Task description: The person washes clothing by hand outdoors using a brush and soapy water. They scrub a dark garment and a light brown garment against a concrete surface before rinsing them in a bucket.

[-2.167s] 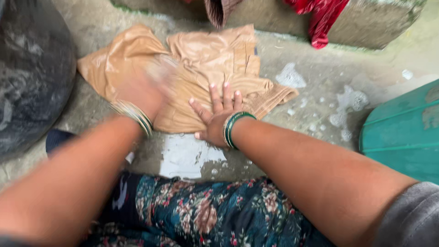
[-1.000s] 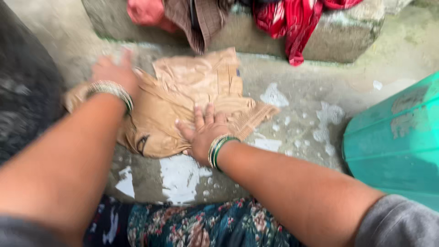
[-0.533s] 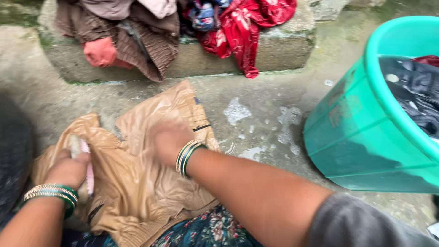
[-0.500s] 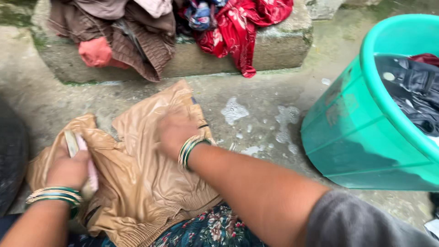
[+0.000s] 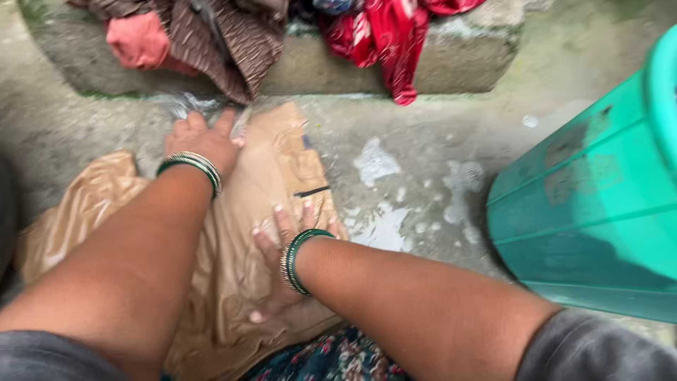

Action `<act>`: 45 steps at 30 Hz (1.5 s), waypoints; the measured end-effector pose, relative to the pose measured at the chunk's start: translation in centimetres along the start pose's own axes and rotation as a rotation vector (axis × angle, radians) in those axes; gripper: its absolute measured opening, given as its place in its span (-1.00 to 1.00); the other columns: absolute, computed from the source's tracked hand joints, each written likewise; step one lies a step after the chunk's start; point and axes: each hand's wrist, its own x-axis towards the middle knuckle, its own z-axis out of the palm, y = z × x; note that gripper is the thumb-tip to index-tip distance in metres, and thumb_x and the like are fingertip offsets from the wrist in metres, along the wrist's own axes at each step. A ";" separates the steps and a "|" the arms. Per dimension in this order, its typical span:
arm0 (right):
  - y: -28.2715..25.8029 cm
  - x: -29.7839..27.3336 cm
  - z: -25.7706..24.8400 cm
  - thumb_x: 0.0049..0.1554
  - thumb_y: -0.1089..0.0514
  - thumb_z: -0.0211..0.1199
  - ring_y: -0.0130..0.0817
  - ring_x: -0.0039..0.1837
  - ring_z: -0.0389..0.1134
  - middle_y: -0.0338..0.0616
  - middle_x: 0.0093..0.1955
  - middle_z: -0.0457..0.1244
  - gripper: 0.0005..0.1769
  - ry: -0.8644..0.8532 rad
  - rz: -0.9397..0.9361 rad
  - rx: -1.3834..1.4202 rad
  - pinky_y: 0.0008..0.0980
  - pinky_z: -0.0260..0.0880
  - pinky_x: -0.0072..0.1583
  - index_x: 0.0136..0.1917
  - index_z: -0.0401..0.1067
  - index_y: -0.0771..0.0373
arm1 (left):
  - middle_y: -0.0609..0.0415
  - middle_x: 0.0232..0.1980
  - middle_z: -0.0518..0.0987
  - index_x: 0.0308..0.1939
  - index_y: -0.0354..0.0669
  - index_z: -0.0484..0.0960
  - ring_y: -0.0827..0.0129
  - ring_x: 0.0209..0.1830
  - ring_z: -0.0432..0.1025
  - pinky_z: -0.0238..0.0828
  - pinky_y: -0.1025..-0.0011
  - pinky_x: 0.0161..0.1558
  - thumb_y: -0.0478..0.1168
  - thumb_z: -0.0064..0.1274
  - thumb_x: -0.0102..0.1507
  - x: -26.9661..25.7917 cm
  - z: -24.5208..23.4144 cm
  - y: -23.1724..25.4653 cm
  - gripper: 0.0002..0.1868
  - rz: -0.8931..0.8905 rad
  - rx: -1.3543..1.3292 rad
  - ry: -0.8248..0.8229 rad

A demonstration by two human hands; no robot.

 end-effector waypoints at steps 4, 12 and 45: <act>1.7 4.3 -1.7 0.05 -0.40 0.13 0.45 0.59 -0.31 0.10 0.63 -0.41 0.02 0.210 -0.023 0.126 0.37 -0.09 0.50 0.61 -0.23 -0.11 | -0.23 0.29 0.33 0.56 0.27 0.18 -0.11 0.30 0.26 0.26 -0.03 0.20 0.14 -0.09 0.32 -3.2 1.7 -0.1 -0.29 0.154 0.124 0.076; 5.3 7.6 -0.6 0.23 0.10 -0.05 0.18 0.31 0.24 0.20 0.42 0.17 -0.49 0.787 0.057 0.392 -0.01 0.29 0.25 0.42 0.37 0.02 | -0.09 0.16 0.36 0.59 0.31 0.02 0.04 0.24 0.29 0.22 0.15 0.31 0.13 -0.05 0.29 -16.3 0.4 -1.6 -0.19 0.063 -0.046 -0.192; 2.6 -0.2 -1.3 0.18 -0.45 0.09 0.13 0.73 -0.73 -0.24 0.74 -0.79 0.11 0.097 0.223 0.224 0.62 -0.37 0.49 0.70 -0.56 -0.37 | -0.21 0.35 0.38 0.42 0.00 0.26 -0.01 0.36 0.31 0.25 0.07 0.32 0.08 -0.31 0.42 -7.3 2.1 -1.2 -0.47 -0.339 -0.150 -0.186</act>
